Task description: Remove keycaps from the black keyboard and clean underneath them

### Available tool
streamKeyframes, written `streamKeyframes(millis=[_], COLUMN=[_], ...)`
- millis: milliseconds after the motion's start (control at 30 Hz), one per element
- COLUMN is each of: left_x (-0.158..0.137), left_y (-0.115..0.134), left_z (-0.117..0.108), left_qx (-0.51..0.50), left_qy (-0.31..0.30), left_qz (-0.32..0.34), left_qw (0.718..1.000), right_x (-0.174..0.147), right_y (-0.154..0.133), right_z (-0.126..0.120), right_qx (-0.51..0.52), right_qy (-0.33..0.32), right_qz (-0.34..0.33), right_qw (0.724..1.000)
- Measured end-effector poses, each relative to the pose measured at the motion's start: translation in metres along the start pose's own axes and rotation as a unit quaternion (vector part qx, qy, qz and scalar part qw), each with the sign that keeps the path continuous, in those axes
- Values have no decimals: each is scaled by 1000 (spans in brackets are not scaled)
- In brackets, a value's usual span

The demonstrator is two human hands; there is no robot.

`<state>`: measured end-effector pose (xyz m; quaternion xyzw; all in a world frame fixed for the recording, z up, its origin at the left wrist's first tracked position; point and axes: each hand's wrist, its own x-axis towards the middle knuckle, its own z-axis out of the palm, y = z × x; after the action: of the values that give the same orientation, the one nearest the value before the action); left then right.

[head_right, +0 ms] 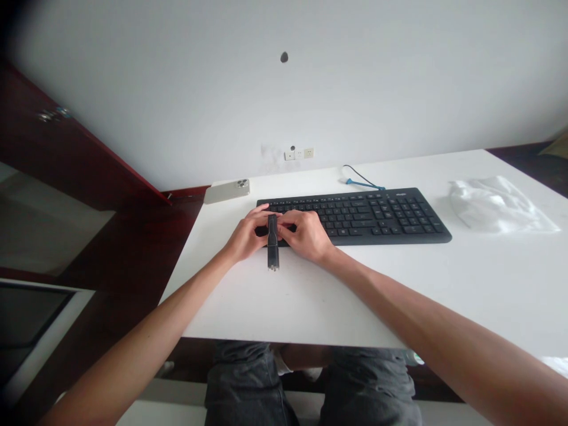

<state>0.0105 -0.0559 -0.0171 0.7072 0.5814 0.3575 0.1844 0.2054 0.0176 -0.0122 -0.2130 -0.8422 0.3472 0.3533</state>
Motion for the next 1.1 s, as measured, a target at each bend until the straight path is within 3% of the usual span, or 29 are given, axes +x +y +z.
streamKeyframes(millis=[1100], left_x=[0], left_y=[2], left_z=[0], left_qx=[-35], left_qy=[6], left_qz=[14], left_qw=[999], right_x=[-2], right_y=[3], right_z=[0], right_qx=[15], right_qy=[21], right_qz=[-13], right_qw=[1000])
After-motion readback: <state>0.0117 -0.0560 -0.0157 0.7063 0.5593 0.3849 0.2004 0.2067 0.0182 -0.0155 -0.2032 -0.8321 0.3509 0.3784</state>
